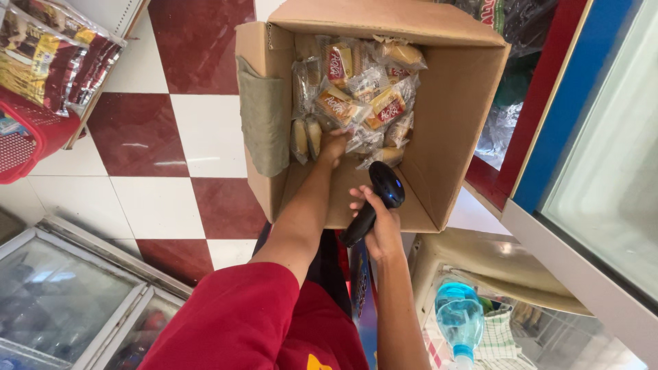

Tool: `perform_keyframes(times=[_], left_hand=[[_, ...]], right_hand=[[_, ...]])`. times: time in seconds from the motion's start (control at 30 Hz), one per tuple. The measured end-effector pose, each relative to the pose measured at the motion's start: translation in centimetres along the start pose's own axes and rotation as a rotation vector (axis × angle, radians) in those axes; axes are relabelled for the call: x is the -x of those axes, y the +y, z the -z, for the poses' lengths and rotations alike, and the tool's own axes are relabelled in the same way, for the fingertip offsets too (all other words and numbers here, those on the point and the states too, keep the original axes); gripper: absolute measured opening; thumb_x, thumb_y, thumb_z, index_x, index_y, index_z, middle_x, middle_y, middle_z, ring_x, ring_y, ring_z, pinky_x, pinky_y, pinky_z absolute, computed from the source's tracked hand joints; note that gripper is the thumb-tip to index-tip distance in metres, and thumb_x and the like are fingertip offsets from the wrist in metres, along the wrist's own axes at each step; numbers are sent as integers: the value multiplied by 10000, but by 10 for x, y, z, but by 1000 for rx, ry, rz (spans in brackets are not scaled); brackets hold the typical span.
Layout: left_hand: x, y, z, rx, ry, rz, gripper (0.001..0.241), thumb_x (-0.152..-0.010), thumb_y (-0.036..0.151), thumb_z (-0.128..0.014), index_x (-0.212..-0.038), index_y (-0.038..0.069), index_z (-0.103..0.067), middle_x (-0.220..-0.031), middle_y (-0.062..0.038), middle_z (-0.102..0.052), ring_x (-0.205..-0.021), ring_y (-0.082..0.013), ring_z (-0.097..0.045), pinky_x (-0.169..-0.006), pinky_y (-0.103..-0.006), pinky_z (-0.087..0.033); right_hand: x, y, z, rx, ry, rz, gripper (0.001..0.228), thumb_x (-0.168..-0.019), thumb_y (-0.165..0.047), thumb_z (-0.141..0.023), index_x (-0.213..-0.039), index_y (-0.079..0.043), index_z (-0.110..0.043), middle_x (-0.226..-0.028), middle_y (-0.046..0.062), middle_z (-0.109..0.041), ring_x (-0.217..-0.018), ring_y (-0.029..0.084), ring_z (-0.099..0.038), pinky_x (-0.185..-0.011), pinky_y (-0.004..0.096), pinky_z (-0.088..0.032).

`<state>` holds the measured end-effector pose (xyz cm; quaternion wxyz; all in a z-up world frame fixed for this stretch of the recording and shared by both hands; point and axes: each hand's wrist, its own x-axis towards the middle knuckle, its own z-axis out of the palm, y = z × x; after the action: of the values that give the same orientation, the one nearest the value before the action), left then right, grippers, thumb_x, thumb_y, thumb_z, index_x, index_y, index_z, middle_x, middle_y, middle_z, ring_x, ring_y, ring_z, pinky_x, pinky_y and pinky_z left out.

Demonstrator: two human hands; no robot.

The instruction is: The person scans packaged food items with a handheld scanner and places them onto a shelf in a convenience store.

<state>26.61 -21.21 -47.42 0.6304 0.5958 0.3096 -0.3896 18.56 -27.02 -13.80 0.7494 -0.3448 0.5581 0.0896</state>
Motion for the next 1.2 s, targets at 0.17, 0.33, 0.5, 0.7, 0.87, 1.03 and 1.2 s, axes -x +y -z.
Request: perform_keyframes(times=[0.17,0.33,0.5,0.7,0.87,1.03,1.2], left_hand=[[21,31,7,6,-80,217,392,-898,286,-735,-1220,62,-714,-908,10,-704,-714,-108,-601,-619,-313,-500],[58,56,17,10,-98,123,296,-888,203,-746,-1138,45,-747,-908,-44,-739,-694,-145,-657,-593,-323,-541],[119,78,29,130,-222,28,214,-886,164,-761,-1043,20,-764,-935,-41,-765,-759,-131,-711,-652,-305,-575],[227,124,57,20,-307,-117,231,-902,243,-764,-1034,55,-776,-917,-9,-742,-760,-61,-630,-651,-223,-482],[305,124,85,23,-479,-400,220,-950,176,-739,-1053,-17,-760,-957,-7,-754,-831,-56,-647,-731,-219,-529],[359,91,114,-192,-488,-536,239,-967,157,-741,-1059,-63,-761,-973,-48,-751,-877,-78,-648,-759,-244,-527],[411,53,138,-142,-690,-617,287,-963,124,-720,-1197,-41,-711,-1133,-53,-743,-1037,-88,-665,-908,-246,-553]], right_hand=[[1,0,2,-28,-2,16,344,-909,-194,-712,-1178,12,-652,-1094,143,-752,-834,177,-664,-710,297,-524],[4,3,4,-27,1,53,320,-908,-187,-724,-1161,-4,-652,-1062,133,-747,-818,174,-659,-697,303,-518],[11,5,10,-4,41,130,297,-900,-187,-737,-1149,-51,-650,-1016,120,-743,-769,174,-661,-662,300,-515],[35,11,9,53,160,346,289,-872,-167,-795,-1108,-67,-661,-979,44,-719,-784,148,-672,-636,293,-504],[71,28,14,80,86,545,266,-869,-165,-802,-1082,-85,-664,-957,8,-701,-824,138,-694,-646,292,-510],[109,70,42,28,13,617,268,-853,-104,-808,-1063,-66,-647,-930,2,-665,-803,124,-654,-657,308,-541],[138,124,90,-47,-74,753,302,-848,14,-823,-1078,-6,-628,-911,54,-655,-769,172,-643,-694,318,-548]])
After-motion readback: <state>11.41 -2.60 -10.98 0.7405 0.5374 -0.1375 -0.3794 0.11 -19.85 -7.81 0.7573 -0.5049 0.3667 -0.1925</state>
